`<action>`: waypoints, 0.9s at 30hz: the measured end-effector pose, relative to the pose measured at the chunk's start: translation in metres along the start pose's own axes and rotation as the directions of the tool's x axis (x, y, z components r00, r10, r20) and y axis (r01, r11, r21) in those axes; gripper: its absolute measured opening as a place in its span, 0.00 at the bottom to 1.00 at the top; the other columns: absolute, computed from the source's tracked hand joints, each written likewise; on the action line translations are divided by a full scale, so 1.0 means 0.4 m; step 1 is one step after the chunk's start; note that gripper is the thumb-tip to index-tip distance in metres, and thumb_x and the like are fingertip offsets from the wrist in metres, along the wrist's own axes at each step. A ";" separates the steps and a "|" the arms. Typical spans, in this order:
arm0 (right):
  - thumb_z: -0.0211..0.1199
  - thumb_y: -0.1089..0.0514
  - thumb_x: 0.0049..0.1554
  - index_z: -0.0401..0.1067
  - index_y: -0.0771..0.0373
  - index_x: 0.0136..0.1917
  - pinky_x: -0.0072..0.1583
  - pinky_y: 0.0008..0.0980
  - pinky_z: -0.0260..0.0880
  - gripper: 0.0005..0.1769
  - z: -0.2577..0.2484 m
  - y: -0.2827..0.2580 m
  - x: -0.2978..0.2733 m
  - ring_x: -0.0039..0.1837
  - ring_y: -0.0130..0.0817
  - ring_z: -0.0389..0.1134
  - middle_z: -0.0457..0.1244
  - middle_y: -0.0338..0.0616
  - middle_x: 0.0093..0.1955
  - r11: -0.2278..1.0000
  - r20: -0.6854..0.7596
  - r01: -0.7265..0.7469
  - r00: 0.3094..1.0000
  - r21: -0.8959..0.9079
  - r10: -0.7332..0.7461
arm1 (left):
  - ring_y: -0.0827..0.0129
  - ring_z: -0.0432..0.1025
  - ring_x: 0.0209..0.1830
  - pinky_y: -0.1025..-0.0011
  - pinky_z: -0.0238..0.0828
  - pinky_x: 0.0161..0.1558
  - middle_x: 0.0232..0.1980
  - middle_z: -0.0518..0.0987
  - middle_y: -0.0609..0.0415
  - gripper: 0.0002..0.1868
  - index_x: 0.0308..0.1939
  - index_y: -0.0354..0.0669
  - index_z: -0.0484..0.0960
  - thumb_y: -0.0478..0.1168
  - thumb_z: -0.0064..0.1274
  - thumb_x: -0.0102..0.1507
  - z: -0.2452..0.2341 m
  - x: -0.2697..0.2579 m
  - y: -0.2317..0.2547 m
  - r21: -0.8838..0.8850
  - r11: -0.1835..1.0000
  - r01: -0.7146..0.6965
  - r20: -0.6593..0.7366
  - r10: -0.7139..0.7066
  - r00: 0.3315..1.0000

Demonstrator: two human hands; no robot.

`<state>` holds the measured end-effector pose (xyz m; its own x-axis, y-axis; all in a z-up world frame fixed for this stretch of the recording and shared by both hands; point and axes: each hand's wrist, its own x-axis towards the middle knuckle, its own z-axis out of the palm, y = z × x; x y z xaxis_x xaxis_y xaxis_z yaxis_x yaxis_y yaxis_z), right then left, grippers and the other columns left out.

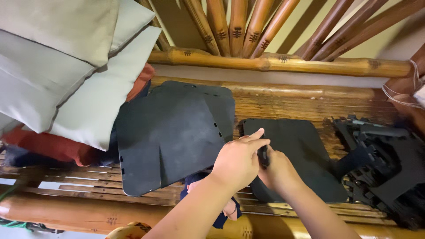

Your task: The person assembles black plastic components on a bamboo bench. They wipe the surfaces with a cloth, then attach smaller plastic pieces to larger flat panels, stacking the assembled units as they progress.

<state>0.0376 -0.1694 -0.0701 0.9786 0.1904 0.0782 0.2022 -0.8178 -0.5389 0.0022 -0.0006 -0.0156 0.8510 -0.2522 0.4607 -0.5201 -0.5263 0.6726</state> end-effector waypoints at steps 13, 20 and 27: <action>0.59 0.48 0.57 0.70 0.59 0.53 0.51 0.47 0.72 0.16 0.011 -0.025 0.002 0.53 0.58 0.71 0.71 0.55 0.47 0.999 0.064 -0.047 0.997 0.000 0.047 | 0.52 0.74 0.60 0.58 0.68 0.61 0.74 0.70 0.49 0.24 0.61 0.43 0.78 0.30 0.45 0.61 0.003 -0.012 -0.009 -0.005 1.000 0.030 0.029 -0.030 0.999; 0.65 0.51 0.51 0.73 0.60 0.53 0.51 0.47 0.74 0.18 -0.049 -0.065 -0.028 0.51 0.57 0.73 0.72 0.56 0.45 0.996 0.099 -0.093 0.991 0.007 0.092 | 0.50 0.72 0.63 0.57 0.66 0.65 0.75 0.69 0.48 0.28 0.63 0.44 0.77 0.33 0.50 0.57 0.008 -0.007 0.008 0.057 0.998 -0.024 0.030 0.023 0.999; 0.71 0.51 0.48 0.78 0.54 0.53 0.57 0.47 0.70 0.19 -0.320 -0.035 -0.066 0.52 0.49 0.71 0.72 0.48 0.45 0.924 -0.272 0.073 0.944 -0.375 -0.185 | 0.45 0.66 0.67 0.58 0.64 0.64 0.79 0.60 0.45 0.35 0.63 0.46 0.72 0.43 0.66 0.52 0.011 -0.002 0.033 0.005 0.996 0.088 0.096 -0.088 0.991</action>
<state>0.0141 -0.2325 0.0425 0.8971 0.1832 0.4020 0.2727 -0.9456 -0.1776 -0.0050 -0.0109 -0.0099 0.8964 -0.2818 0.3421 -0.4430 -0.5504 0.7077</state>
